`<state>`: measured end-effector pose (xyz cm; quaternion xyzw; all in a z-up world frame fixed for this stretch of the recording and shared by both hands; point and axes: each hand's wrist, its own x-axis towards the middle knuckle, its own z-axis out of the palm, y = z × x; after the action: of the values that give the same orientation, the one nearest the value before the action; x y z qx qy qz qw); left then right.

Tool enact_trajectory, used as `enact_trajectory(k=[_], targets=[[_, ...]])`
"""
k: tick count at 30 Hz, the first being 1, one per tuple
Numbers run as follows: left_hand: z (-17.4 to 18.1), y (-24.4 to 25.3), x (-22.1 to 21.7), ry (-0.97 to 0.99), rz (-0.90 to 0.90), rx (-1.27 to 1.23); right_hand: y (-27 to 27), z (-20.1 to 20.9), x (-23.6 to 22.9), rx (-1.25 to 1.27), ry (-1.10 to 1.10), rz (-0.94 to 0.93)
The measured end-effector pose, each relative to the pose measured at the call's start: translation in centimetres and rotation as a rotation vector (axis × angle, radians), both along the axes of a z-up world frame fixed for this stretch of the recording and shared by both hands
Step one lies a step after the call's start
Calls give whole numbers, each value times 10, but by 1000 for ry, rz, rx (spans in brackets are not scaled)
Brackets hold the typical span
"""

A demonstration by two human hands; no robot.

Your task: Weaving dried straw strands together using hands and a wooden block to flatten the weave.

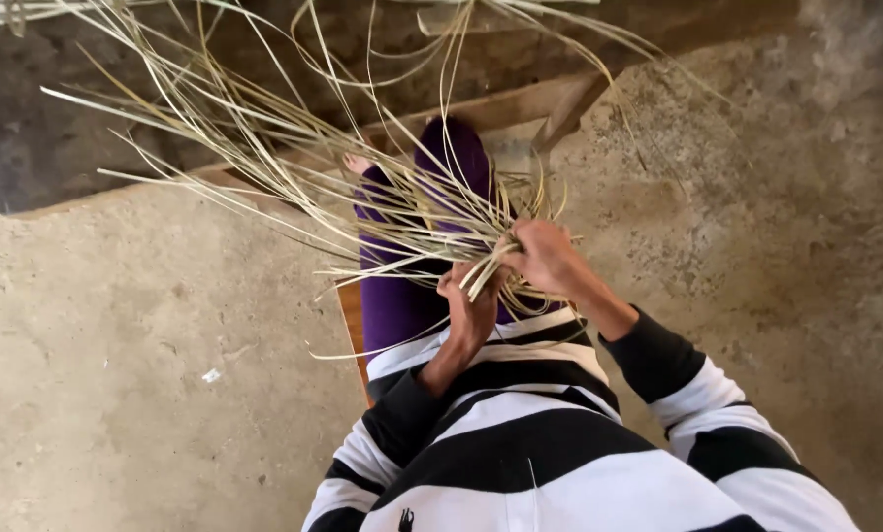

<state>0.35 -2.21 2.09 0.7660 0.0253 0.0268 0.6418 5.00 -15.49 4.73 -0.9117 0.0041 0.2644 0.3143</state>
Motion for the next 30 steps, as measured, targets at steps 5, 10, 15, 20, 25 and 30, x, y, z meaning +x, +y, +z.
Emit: enact_trajectory(k=[5, 10, 15, 20, 25, 30], targets=[[-10, 2, 2, -116, -130, 117, -10, -20, -1, -8, 71, 27], [-2, 0, 8, -110, -59, -73, -11, 54, -17, 804, -185, -42], [-13, 1, 4, 27, 0, -140, -28, 6, -17, -97, -493, 96], [-6, -1, 3, 82, 29, -79, -29, 5, -21, -339, -552, 225], [-29, -1, -2, 207, 3, -112, -36, -17, -29, -307, -612, 175], [-14, 0, -4, 136, -103, -287, 2, 42, -84, 9, -346, 226]])
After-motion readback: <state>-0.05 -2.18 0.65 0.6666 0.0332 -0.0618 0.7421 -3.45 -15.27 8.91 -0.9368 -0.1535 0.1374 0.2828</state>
